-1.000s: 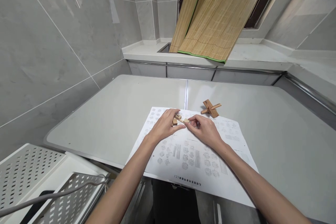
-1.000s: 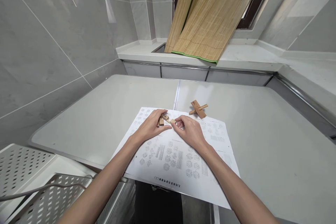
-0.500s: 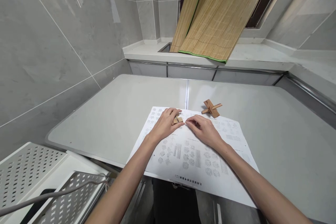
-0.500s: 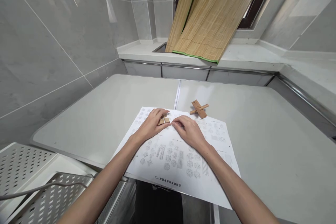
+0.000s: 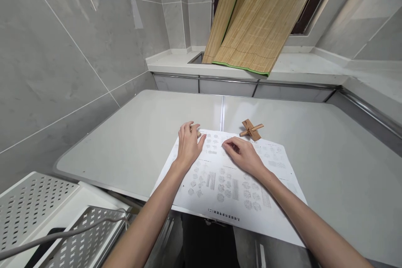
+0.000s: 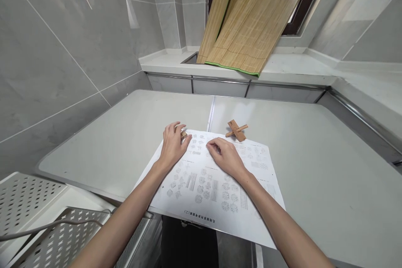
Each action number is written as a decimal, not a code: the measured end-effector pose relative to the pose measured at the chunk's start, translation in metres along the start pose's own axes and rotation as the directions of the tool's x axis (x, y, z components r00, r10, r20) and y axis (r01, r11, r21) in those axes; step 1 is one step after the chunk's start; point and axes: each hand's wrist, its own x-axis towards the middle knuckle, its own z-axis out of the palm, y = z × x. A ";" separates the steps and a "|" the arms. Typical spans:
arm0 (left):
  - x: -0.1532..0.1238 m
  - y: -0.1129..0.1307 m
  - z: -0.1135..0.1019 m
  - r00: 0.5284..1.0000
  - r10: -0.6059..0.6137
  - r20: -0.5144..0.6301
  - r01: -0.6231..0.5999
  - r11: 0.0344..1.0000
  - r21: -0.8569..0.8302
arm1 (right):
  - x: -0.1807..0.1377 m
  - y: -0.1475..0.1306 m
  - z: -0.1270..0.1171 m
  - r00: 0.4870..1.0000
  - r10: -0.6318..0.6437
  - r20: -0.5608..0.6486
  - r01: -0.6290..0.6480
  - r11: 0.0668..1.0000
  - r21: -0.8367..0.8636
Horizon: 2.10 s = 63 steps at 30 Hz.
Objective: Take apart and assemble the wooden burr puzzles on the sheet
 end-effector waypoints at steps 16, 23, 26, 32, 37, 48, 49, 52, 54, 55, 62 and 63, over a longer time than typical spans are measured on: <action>-0.006 0.032 -0.008 0.913 0.342 0.224 -0.307 0.935 -0.175 | 0.015 0.013 -0.013 0.857 0.452 0.247 -0.369 0.205 0.906; -0.008 0.034 -0.009 0.912 0.323 0.254 -0.276 0.939 -0.204 | 0.016 0.028 -0.021 0.858 0.412 0.306 -0.332 -0.010 0.943; -0.009 0.033 -0.008 0.910 0.317 0.266 -0.264 0.940 -0.217 | 0.015 0.032 -0.025 0.873 0.393 0.289 -0.304 -0.027 0.952; -0.008 0.033 -0.007 0.911 0.317 0.264 -0.260 0.938 -0.229 | 0.015 0.032 -0.028 0.881 0.375 0.288 -0.289 -0.055 0.956; -0.009 0.032 -0.006 0.912 0.320 0.255 -0.264 0.936 -0.231 | 0.016 0.027 -0.028 0.888 0.352 0.297 -0.314 -0.008 0.949; -0.005 0.038 -0.013 0.990 0.128 0.059 -0.105 0.948 -0.301 | 0.009 -0.004 -0.024 0.860 0.275 0.430 -0.509 0.416 0.753; -0.005 0.039 -0.014 0.994 0.095 0.062 -0.068 0.936 -0.346 | 0.008 -0.005 -0.024 0.851 0.266 0.452 -0.525 0.421 0.740; -0.006 0.045 -0.015 0.989 0.015 0.144 0.061 0.862 -0.503 | 0.005 -0.004 -0.025 0.830 0.241 0.503 -0.555 0.437 0.707; -0.005 0.048 -0.015 0.971 0.019 0.237 0.135 0.776 -0.616 | 0.004 -0.002 -0.024 0.818 0.216 0.533 -0.570 0.430 0.700; -0.005 0.048 -0.015 0.958 0.041 0.282 0.167 0.723 -0.670 | 0.003 -0.001 -0.024 0.812 0.198 0.549 -0.576 0.423 0.699; 0.000 0.047 -0.020 0.853 0.253 0.456 0.308 0.461 -0.832 | 0.000 0.005 -0.024 0.761 0.031 0.648 -0.600 0.410 0.687; 0.000 0.047 -0.021 0.850 0.246 0.466 0.320 0.461 -0.827 | 0.000 0.004 -0.025 0.768 0.041 0.639 -0.594 0.421 0.686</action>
